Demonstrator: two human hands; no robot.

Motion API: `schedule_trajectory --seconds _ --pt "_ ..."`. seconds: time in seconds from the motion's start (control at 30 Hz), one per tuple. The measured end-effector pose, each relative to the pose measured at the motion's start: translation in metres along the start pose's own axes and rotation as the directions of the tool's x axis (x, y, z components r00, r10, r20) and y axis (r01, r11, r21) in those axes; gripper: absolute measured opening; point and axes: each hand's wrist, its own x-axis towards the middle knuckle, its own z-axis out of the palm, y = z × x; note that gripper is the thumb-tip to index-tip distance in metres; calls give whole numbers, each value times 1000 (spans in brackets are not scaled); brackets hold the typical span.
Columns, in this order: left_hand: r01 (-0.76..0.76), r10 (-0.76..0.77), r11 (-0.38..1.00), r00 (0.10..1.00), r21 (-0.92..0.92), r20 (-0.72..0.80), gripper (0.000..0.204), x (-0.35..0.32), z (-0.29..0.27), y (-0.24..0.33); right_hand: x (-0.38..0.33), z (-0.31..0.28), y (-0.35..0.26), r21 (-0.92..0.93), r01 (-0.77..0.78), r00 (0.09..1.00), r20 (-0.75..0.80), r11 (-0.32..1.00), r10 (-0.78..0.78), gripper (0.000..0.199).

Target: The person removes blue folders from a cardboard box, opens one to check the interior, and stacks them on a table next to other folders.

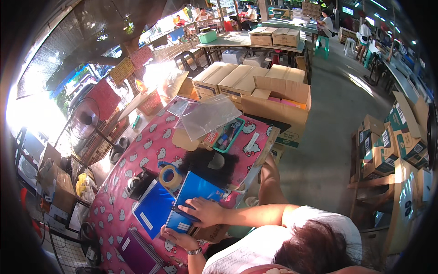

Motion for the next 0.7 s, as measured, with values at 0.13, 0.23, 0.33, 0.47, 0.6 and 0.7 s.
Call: schedule_trajectory --seconds 0.13,0.23,0.33,0.47,0.6,0.7 --pt "-32 32 999 999 11 -14 42 1 -1 -3 2 -1 -2 0 3 1000 25 1000 -3 82" --pt "-8 8 1000 1000 -7 -19 42 1 -1 -1 2 0 -1 9 10 1000 3 1000 -10 82" --pt "7 -8 999 1000 -47 -13 42 1 0 0 2 0 0 -3 1 1000 7 1000 -1 82" --pt "-17 17 999 1000 -32 -10 42 2 0 -6 2 0 1 -8 -1 1000 26 1000 1 82" --pt "-25 26 999 1000 25 -15 42 2 -2 -7 2 -1 -1 1 1 1000 21 1000 -1 82" --pt "-26 26 999 1000 33 -17 42 1 -1 -2 2 -1 -1 8 0 1000 18 1000 0 82"
